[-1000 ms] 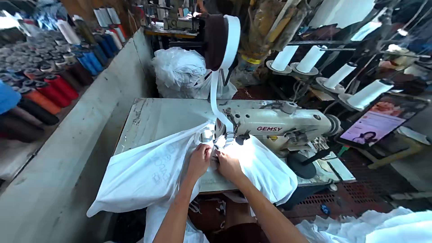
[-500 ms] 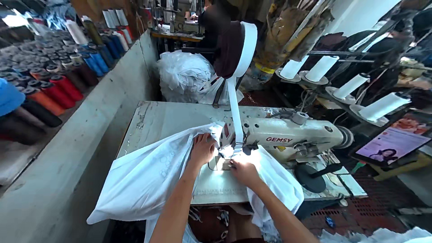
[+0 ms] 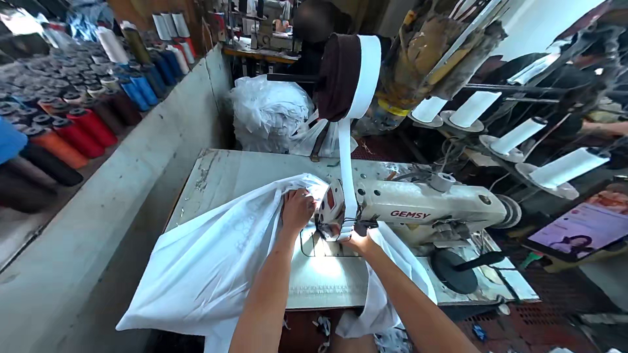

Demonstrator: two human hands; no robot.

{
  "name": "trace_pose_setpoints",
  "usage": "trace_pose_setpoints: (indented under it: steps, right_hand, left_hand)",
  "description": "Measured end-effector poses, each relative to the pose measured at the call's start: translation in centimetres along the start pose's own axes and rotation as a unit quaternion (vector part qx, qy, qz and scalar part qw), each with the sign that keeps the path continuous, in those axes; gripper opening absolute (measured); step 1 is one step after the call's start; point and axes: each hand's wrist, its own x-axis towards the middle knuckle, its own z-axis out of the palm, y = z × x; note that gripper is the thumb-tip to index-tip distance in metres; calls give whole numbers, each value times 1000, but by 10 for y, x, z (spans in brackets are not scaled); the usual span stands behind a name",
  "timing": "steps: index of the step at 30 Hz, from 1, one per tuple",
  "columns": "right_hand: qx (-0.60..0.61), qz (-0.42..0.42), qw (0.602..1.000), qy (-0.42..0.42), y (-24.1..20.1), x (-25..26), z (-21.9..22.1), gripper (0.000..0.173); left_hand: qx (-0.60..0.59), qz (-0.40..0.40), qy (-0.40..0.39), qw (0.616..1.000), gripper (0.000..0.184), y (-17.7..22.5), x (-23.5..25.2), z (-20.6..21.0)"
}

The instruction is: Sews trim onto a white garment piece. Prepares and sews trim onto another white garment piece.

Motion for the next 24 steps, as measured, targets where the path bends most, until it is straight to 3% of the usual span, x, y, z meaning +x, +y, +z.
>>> trace_pose_setpoints:
  steps: [2, 4, 7, 10, 12, 15, 17, 19, 22, 24]
  right_hand:
    - [-72, -2, 992, -106, 3, 21, 9, 53]
    - [-59, -4, 993, -105, 6, 21, 10, 55]
    - [-39, -6, 998, -45, 8, 14, 13, 55]
    - [-37, 29, 997, 63, -10, -33, -4, 48]
    - [48, 25, 991, 125, -6, -75, -4, 47]
    - [204, -2, 961, 188, 2, -130, 8, 41]
    - [232, -39, 963, 130, -2, -147, 5, 35]
    - [216, -84, 972, 39, -24, -148, -9, 37]
    - [161, -201, 965, -41, -83, -139, -24, 37]
    - [78, -283, 950, -107, -129, -135, -18, 37]
  left_hand:
    - [-19, 4, 7, 1000, 31, 2, 5, 3]
    - [-20, 10, 4, 1000, 30, 1, 8, 5]
    - [-11, 18, -5, 1000, 31, -2, 3, 4]
    - [-67, 3, 6, 998, 39, -3, -19, -1]
    - [-123, -28, -4, 992, 43, -1, -56, -13]
    - [-102, -52, -14, 993, 42, 6, -139, -31]
    - [-61, -82, -38, 994, 45, 16, -194, -43]
    - [-42, -89, -10, 995, 44, 22, -241, -45]
    - [-52, -70, 14, 996, 34, 32, -297, -49]
    - [-64, -15, 13, 998, 27, 42, -327, -64]
